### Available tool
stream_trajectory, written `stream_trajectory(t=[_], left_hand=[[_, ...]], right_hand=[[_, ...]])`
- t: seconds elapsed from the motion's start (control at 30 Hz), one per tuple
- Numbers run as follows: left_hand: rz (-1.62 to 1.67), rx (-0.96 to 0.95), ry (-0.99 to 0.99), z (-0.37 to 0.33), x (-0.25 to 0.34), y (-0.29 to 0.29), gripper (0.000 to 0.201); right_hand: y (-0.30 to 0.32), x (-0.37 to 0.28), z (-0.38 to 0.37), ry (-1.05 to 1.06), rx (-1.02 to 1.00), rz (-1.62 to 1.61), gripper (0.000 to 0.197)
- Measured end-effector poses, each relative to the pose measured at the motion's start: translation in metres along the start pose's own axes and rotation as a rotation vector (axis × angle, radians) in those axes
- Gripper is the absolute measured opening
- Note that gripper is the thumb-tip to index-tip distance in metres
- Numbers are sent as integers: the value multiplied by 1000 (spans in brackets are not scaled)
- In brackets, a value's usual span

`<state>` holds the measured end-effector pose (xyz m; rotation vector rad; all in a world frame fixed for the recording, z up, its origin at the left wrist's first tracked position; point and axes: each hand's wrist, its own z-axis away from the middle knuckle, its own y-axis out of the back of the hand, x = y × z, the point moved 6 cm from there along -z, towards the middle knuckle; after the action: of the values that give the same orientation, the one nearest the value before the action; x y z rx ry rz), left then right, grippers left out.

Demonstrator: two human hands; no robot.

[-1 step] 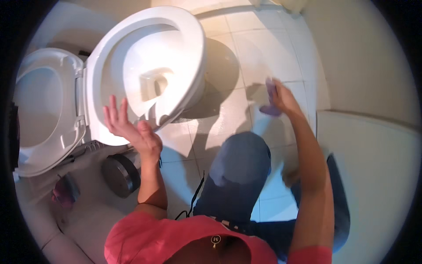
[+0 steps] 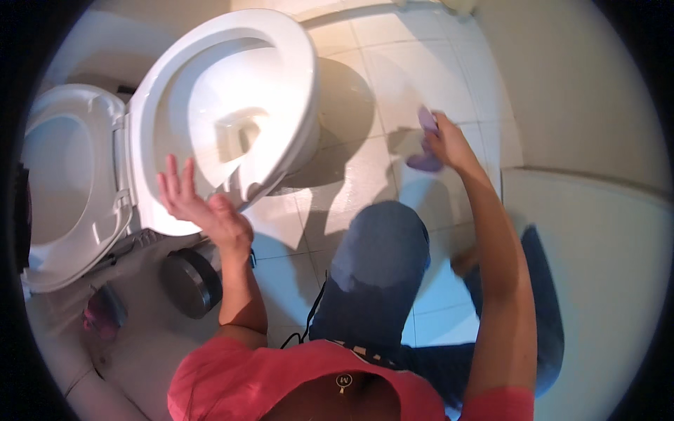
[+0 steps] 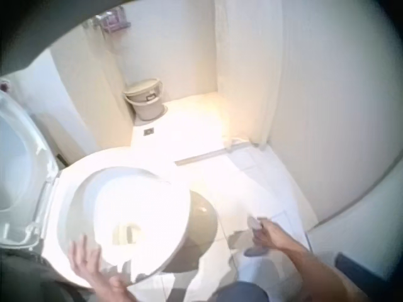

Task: The person wipes the floor tiles around a toilet and along a baseboard with a cloth, picks up a broom and dustpan to sweep debris, and wipes a plastic bucket before moving a shower curtain.

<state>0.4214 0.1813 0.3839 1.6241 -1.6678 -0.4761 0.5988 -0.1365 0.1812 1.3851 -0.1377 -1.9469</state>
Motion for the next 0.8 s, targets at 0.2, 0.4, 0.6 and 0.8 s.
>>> stream_trajectory(t=[0.2,0.4,0.6,0.8], left_hand=[[-182,-82,15,-7,10,-6,58],[-319,-197,61,-7,5,-13,52],[-397,-179,9,-10,10,-17,52],[-363,-184,44,-9,11,-20,52]], right_hand=[[-5,34,-67,187,185,269,47],[-105,109,-95,225,497,697,54],[-121,34,-208,421,410,562,49],[-157,-20,-279,308,384,458,50]])
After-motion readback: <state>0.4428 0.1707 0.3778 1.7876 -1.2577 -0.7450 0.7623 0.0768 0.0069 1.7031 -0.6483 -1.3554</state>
